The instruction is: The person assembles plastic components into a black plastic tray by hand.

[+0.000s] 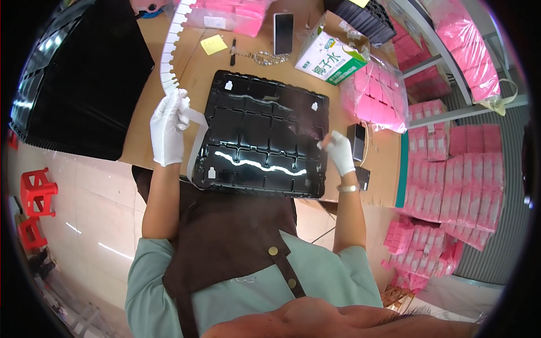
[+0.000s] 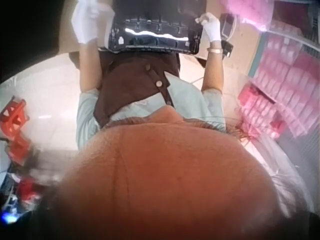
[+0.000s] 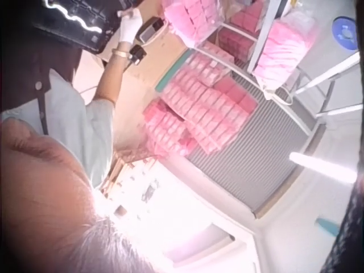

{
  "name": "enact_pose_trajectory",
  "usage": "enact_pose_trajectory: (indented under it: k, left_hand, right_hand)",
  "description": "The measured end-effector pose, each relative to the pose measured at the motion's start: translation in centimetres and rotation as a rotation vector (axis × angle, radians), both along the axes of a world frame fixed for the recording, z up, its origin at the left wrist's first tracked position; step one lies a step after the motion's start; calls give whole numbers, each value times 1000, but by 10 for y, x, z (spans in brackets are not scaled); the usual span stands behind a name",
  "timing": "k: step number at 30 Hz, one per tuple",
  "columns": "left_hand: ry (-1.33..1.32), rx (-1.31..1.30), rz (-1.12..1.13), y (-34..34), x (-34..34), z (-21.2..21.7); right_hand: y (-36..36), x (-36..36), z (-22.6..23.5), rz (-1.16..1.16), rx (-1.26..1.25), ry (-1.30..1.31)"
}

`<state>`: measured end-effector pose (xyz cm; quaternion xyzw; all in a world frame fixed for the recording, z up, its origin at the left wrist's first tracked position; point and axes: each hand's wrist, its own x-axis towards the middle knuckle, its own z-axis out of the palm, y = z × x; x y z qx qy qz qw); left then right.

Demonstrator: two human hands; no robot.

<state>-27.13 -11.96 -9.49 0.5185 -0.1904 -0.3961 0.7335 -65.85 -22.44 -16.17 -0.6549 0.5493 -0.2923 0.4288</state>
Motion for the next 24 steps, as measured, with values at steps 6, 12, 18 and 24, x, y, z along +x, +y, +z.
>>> enact_pose_trajectory:
  k: [6,12,18,24]
  left_hand:
    - [-157,10,5,5,2,7]
    - [-218,114,17,7,9,7]
    - [-175,102,-13,-3,6,-3]
    - [-159,123,-32,-8,6,-7]
  right_hand:
    - [-85,35,-36,-139,-367,492]
    - [-124,19,-38,155,-146,476]
    - [-115,42,-25,16,-318,727]
    - [-110,49,-35,-75,-482,833]
